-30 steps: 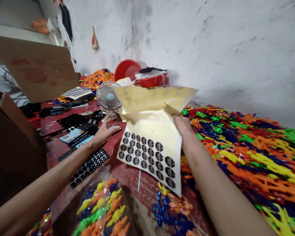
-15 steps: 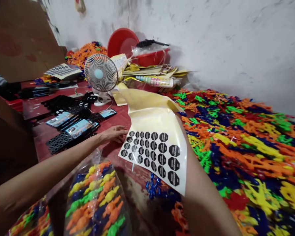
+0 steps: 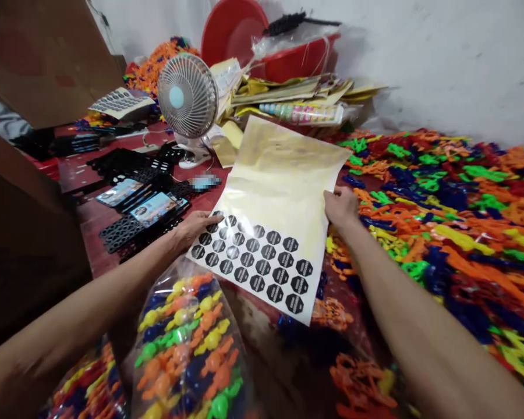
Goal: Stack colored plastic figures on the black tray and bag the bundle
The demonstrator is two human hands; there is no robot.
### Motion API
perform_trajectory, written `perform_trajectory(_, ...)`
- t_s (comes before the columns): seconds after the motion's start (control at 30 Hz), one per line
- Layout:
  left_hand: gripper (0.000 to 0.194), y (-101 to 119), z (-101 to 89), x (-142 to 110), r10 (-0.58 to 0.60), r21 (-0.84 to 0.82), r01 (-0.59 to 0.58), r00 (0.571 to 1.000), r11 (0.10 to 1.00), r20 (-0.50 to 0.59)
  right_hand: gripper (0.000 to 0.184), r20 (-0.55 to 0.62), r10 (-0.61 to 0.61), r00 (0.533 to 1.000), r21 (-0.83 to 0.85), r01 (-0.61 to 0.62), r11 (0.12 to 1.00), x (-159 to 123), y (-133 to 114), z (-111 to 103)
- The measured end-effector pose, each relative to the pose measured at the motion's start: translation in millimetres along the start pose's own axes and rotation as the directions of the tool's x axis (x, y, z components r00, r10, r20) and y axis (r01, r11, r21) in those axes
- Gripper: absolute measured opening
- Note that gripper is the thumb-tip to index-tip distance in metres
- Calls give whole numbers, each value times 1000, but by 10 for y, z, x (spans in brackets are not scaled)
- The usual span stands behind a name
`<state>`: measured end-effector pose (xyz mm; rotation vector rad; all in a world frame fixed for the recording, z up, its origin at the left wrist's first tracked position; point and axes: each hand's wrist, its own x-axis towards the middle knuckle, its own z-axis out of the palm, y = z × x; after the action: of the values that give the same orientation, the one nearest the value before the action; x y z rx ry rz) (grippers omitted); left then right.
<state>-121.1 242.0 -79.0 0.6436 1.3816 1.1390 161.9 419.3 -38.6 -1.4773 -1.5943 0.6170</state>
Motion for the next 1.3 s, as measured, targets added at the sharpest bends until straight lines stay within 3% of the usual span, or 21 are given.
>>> perform_trajectory(0.07,31,5,35,-22,7,1,-7,1000,1000,-17,35,-54,-19,998,-158,10,987,14,-3,-105)
perform_trajectory(0.13,31,7,64,-30,30,6,-30,999,1000,-46,41,-29,-162,986,-352,142,925,-115,-57,-188)
perform_trajectory(0.23,32,0,82,-40,63,12,-62,995,998,-76,27,223,-390,893,-598,441,669,-604,-155,-210)
perform_trajectory(0.3,31,-13,84,-52,87,16,-86,992,996,-94,27,380,-417,825,-598,564,570,-1052,-176,-151)
perform_trajectory(0.37,31,-32,84,-66,117,22,-115,987,993,-115,32,527,-432,731,-504,679,533,-1492,-159,-53)
perform_trajectory(0.43,31,-57,80,-77,151,30,-149,980,988,-127,42,612,-368,700,-479,698,532,-1834,-136,55)
perform_trajectory(0.53,33,-109,59,-71,201,43,-197,972,980,-124,54,672,-231,704,-533,676,509,-2089,-152,181)
perform_trajectory(0.73,42,-214,3,-6,268,68,-263,961,962,-68,63,683,-72,727,-618,628,474,-2103,-330,278)
perform_trajectory(0.9,47,-229,-1,-11,303,85,-299,952,951,-42,55,683,-43,729,-635,622,459,-2135,-428,279)
perform_trajectory(1.1,50,-221,3,-29,327,91,-325,945,941,-16,58,675,-1,737,-662,607,439,-2150,-522,301)
perform_trajectory(1.3,40,-228,-28,22,365,104,-359,930,927,-39,61,697,115,708,-667,580,468,-2119,-626,307)
